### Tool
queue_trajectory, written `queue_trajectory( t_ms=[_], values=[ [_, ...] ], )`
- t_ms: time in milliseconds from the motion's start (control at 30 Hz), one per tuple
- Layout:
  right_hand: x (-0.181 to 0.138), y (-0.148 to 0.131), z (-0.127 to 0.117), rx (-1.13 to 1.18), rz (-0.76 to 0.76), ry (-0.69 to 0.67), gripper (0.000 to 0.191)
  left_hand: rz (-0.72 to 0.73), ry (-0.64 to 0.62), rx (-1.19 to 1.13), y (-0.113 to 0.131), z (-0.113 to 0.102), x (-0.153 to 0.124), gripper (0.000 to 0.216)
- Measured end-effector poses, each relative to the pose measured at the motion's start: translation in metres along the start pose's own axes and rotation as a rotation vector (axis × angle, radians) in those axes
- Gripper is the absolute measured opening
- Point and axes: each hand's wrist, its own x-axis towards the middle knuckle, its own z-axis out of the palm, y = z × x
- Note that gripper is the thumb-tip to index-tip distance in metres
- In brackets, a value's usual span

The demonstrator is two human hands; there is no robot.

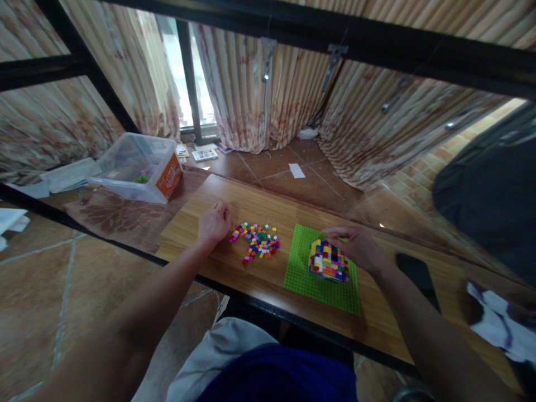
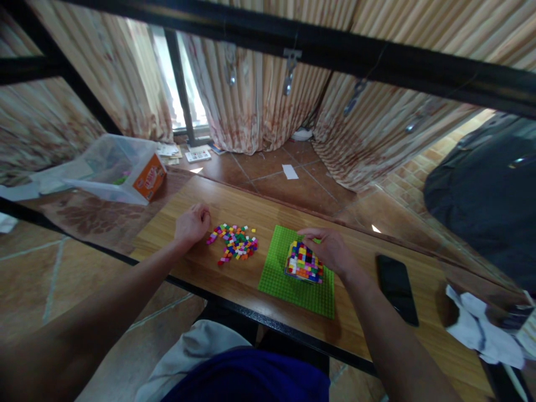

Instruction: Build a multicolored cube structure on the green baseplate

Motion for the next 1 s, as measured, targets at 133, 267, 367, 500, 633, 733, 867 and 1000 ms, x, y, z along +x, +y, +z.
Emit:
queue_trajectory(
  t_ms=[133, 267, 367, 500, 633, 733, 867, 1000],
  values=[
    [0.000, 0.000, -0.001, -0.044, -0.045, 0.011, 0.026, -0.009, -0.003, -0.002, 0.000, -0.001, 0.000, 0.023],
    [-0.007, -0.004, 0.004, -0.139, -0.066, 0.142, 0.026, -0.014, -0.009, 0.006, 0.000, -0.001, 0.000, 0.024],
    [-0.017, -0.020, 0.017, -0.180, -0.124, 0.273, 0.026, -0.010, -0.010, 0.010, 0.000, 0.000, 0.000, 0.023],
    [-0.030, -0.053, 0.054, -0.129, -0.216, 0.171, 0.024, -0.011, -0.011, 0.020, 0.001, -0.001, 0.000, 0.022],
    [-0.034, -0.072, 0.099, -0.149, -0.212, 0.074, 0.021, 0.002, -0.011, 0.015, 0.000, -0.002, -0.001, 0.022],
    [-0.033, -0.073, 0.121, -0.141, -0.163, 0.069, 0.021, 0.002, -0.004, 0.002, 0.000, -0.001, -0.002, 0.023],
    [-0.035, -0.074, 0.132, -0.115, -0.152, 0.088, 0.020, -0.010, -0.014, -0.010, 0.000, -0.001, -0.001, 0.023],
    [-0.040, -0.080, 0.140, -0.159, -0.124, 0.120, 0.016, -0.010, -0.018, 0.000, 0.001, -0.001, -0.001, 0.023]
  ],
)
